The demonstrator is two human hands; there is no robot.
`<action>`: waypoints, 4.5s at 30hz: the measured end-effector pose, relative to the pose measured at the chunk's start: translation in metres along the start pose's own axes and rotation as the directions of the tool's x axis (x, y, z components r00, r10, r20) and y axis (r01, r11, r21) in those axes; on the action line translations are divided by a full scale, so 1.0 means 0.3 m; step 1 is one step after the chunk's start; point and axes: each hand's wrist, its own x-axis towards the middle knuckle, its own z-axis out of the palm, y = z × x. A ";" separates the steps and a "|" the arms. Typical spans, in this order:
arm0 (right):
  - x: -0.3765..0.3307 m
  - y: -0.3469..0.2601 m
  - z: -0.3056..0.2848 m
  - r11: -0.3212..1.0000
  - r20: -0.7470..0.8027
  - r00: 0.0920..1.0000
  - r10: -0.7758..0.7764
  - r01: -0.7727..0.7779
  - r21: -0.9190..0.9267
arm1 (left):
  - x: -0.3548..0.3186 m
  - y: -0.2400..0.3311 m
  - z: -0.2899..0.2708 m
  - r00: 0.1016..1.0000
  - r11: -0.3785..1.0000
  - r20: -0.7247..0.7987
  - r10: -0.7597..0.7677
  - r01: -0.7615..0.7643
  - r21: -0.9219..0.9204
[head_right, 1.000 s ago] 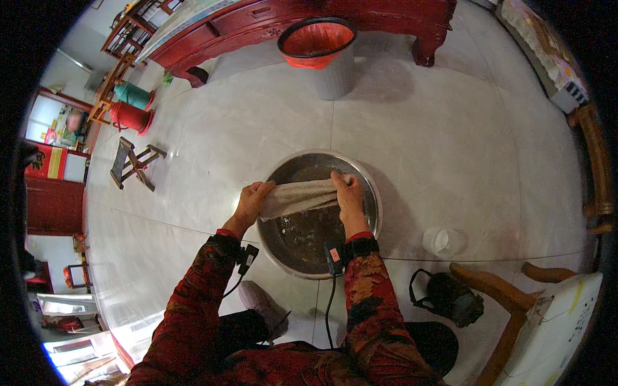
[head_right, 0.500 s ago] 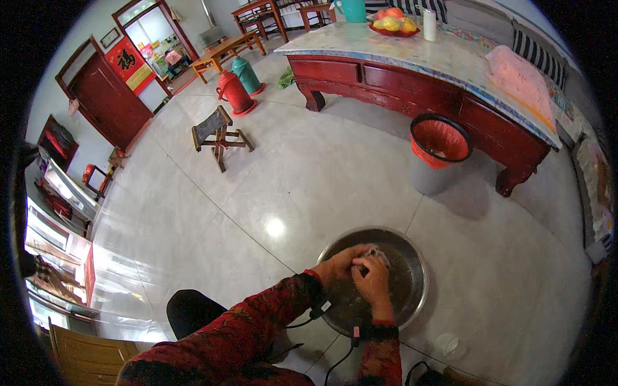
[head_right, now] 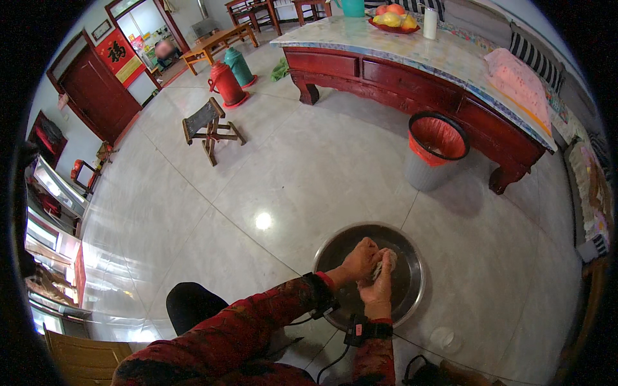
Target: The person washes a cloth in a metal basin, wrings it out, and then uses it to wipe a red thermos placed on a table. The person rotates the thermos to clean different sides and finishes by wiping the top.
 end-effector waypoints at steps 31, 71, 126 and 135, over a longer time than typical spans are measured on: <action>-0.067 -0.057 -0.024 0.947 0.315 0.899 0.303 -0.248 -0.203 | 0.078 0.176 -0.195 0.834 0.484 0.536 0.135 0.416 -0.770; 0.011 0.023 -0.078 0.210 0.063 0.975 -0.212 0.108 -0.972 | 0.107 -0.125 0.111 0.791 0.465 0.169 -0.587 0.501 -0.730; -0.291 -0.284 -0.692 0.119 -0.138 0.131 -0.982 -0.140 -0.983 | 0.043 0.264 -0.358 0.842 0.684 0.535 -0.073 0.433 -0.587; -0.400 -0.335 -0.860 0.402 -0.491 0.064 -0.869 -0.486 -0.776 | 0.107 0.125 -0.443 0.947 0.925 0.165 -0.276 0.308 -0.222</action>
